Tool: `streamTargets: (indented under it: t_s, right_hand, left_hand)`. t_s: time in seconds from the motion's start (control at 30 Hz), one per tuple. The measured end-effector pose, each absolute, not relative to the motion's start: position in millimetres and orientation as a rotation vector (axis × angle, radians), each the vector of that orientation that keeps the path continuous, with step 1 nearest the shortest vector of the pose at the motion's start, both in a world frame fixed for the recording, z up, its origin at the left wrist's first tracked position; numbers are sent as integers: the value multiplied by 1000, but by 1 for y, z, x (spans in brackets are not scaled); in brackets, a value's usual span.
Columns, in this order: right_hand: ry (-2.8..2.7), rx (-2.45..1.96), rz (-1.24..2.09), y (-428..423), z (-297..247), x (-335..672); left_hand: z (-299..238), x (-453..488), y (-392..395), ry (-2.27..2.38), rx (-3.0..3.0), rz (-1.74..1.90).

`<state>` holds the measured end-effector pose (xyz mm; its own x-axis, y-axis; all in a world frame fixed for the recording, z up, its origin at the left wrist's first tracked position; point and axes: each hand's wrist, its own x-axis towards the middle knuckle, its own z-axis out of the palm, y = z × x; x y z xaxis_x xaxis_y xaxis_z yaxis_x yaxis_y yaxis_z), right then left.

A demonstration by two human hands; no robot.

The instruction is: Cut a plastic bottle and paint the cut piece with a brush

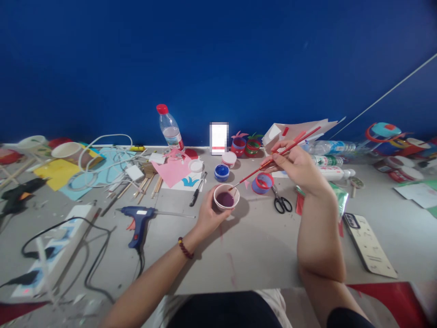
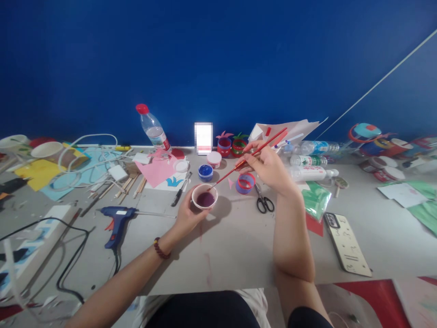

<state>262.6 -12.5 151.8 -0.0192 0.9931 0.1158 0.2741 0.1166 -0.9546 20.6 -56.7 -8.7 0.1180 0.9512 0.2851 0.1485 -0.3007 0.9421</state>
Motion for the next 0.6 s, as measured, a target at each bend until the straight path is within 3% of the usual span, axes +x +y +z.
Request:
streamTargets:
  t_s: [0.6]
  right_hand:
    - [-1421,-1295,985,-8,147,262]
  left_hand:
    - [-9,22,-57,1102,1578,1279]
